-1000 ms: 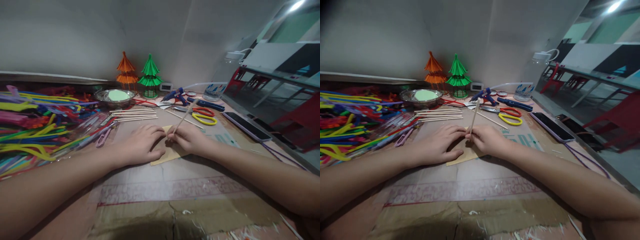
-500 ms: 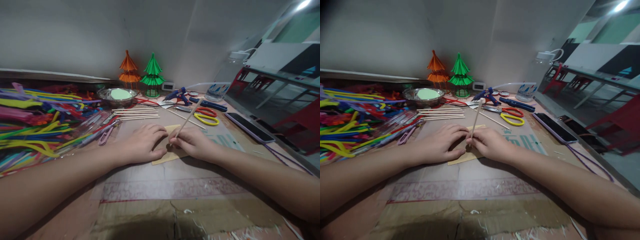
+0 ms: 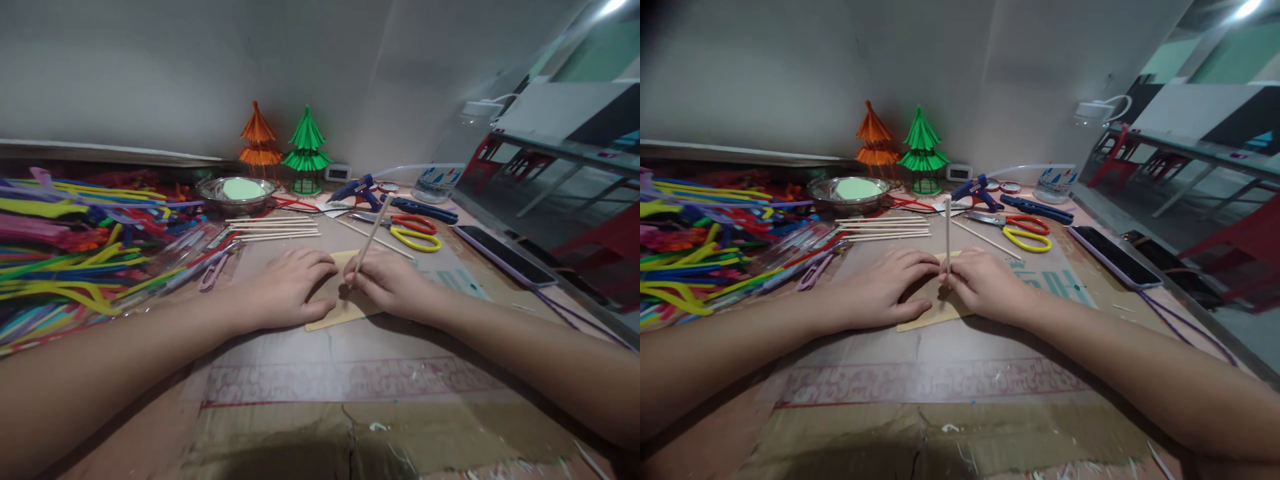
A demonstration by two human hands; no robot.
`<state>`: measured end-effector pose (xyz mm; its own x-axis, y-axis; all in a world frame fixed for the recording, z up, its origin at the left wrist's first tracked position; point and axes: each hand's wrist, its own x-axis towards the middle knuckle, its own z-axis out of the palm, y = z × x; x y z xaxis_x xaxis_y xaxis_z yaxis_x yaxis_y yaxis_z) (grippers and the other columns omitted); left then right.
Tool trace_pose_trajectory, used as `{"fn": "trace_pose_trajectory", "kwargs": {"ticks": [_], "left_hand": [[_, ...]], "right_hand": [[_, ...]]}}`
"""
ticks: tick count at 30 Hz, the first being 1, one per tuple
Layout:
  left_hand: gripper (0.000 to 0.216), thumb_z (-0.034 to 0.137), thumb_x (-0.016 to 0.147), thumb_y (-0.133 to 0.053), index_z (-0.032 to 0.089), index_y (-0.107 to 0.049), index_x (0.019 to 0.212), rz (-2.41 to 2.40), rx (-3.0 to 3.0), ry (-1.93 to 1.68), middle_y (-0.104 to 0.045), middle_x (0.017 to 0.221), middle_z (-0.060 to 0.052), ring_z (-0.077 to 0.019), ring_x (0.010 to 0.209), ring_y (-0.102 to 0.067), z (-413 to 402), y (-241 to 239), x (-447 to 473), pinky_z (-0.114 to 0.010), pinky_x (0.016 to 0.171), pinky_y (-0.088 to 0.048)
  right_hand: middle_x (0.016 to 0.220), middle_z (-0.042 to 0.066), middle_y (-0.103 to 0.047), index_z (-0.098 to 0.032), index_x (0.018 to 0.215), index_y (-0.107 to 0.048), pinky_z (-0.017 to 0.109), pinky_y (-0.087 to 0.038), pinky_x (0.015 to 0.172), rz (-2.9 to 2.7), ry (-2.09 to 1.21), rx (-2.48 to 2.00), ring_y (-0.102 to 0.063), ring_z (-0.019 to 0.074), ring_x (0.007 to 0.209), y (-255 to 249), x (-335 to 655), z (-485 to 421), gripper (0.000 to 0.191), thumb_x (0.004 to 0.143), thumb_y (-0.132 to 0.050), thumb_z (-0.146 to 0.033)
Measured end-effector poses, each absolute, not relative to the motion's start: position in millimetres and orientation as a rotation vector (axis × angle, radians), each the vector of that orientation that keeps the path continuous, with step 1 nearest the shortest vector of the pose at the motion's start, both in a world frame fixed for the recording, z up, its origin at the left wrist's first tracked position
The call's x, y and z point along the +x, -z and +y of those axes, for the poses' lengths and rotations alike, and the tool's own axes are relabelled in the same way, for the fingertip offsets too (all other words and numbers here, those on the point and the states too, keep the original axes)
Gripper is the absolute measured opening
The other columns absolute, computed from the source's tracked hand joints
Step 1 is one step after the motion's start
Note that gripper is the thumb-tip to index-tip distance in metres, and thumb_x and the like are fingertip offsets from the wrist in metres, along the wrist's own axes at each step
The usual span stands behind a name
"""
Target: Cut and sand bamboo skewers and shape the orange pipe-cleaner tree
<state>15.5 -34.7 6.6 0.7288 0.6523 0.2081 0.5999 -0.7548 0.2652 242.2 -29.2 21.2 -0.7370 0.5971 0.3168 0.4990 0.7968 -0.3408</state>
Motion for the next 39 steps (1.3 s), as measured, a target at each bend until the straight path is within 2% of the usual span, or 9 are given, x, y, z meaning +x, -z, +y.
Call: {"fn": "trace_pose_trajectory", "kwargs": {"ticks": [4,9,13,23,26,31,34,36,39], "left_hand": [[0.042,0.044,0.09,-0.059,0.018,-0.063,0.122,0.982,2.76,-0.465,-0.06,0.135,-0.013,-0.0336,0.128,-0.052,-34,-6,16,-0.053,0.109,-0.041],[0.043,0.043,0.09,-0.059,0.017,-0.061,0.124,1.014,2.758,-0.411,-0.06,0.135,-0.013,-0.0329,0.128,-0.052,-35,-8,16,-0.051,0.109,-0.041],[0.04,0.044,0.092,-0.057,0.017,-0.062,0.121,0.982,2.767,-0.438,-0.06,0.134,-0.014,-0.0326,0.126,-0.053,-35,-7,15,-0.051,0.108,-0.042],[0.043,0.045,0.092,-0.058,0.015,-0.062,0.123,0.997,2.765,-0.41,-0.06,0.135,-0.014,-0.0329,0.127,-0.052,-35,-8,16,-0.051,0.108,-0.042],[0.045,0.044,0.091,-0.058,0.015,-0.061,0.125,1.008,2.771,-0.399,-0.06,0.135,-0.014,-0.0329,0.127,-0.052,-35,-7,15,-0.052,0.108,-0.042],[0.045,0.046,0.092,-0.056,0.015,-0.062,0.124,0.991,2.772,-0.413,-0.06,0.135,-0.014,-0.0325,0.127,-0.052,-34,-7,15,-0.05,0.109,-0.041],[0.047,0.044,0.091,-0.058,0.015,-0.061,0.128,1.018,2.758,-0.386,-0.059,0.136,-0.014,-0.0328,0.128,-0.051,-35,-8,15,-0.05,0.11,-0.04],[0.049,0.043,0.091,-0.058,0.015,-0.06,0.131,1.028,2.748,-0.375,-0.058,0.139,-0.014,-0.0329,0.13,-0.05,-35,-9,16,-0.051,0.111,-0.039],[0.05,0.043,0.091,-0.058,0.015,-0.06,0.132,1.027,2.735,-0.385,-0.058,0.139,-0.014,-0.033,0.131,-0.05,-35,-9,15,-0.051,0.111,-0.039]], "right_hand": [[0.085,0.006,-0.076,-0.019,0.085,-0.07,0.034,-0.048,0.082,-2.555,-0.436,-0.766,-0.068,0.0196,0.083,-20,241,-33,0.027,0.099,-0.047,-0.024],[0.084,0.007,-0.075,-0.018,0.083,-0.07,0.036,-0.047,0.082,-2.559,-0.315,-0.777,-0.067,0.0216,0.082,-21,240,-33,0.025,0.097,-0.049,-0.022],[0.084,0.006,-0.075,-0.018,0.084,-0.07,0.035,-0.048,0.083,-2.542,-0.44,-0.661,-0.065,0.0198,0.083,-21,240,-35,0.024,0.097,-0.05,-0.02],[0.085,0.007,-0.074,-0.019,0.084,-0.068,0.036,-0.048,0.085,-2.546,-0.481,-0.628,-0.066,0.0193,0.084,-21,242,-32,0.025,0.099,-0.048,-0.023],[0.083,0.007,-0.073,-0.018,0.086,-0.069,0.035,-0.049,0.081,-2.537,-0.393,-0.653,-0.065,0.0196,0.082,-21,242,-30,0.023,0.098,-0.05,-0.021],[0.081,0.006,-0.072,-0.017,0.082,-0.069,0.032,-0.049,0.079,-2.525,-0.438,-0.603,-0.065,0.0179,0.08,-19,242,-29,0.025,0.098,-0.049,-0.019],[0.079,0.007,-0.072,-0.018,0.08,-0.068,0.033,-0.049,0.077,-2.459,-0.449,-0.727,-0.065,0.0189,0.078,-15,244,-25,0.024,0.096,-0.051,-0.022],[0.076,0.006,-0.071,-0.019,0.078,-0.065,0.032,-0.049,0.071,-2.315,-0.64,-0.872,-0.065,0.0181,0.072,-13,246,-22,0.024,0.096,-0.052,-0.028],[0.07,0.001,-0.069,-0.022,0.086,-0.058,0.031,-0.051,0.064,-1.883,-1.186,-0.912,-0.065,0.0178,0.065,-11,250,-18,0.024,0.092,-0.06,-0.045]]}}
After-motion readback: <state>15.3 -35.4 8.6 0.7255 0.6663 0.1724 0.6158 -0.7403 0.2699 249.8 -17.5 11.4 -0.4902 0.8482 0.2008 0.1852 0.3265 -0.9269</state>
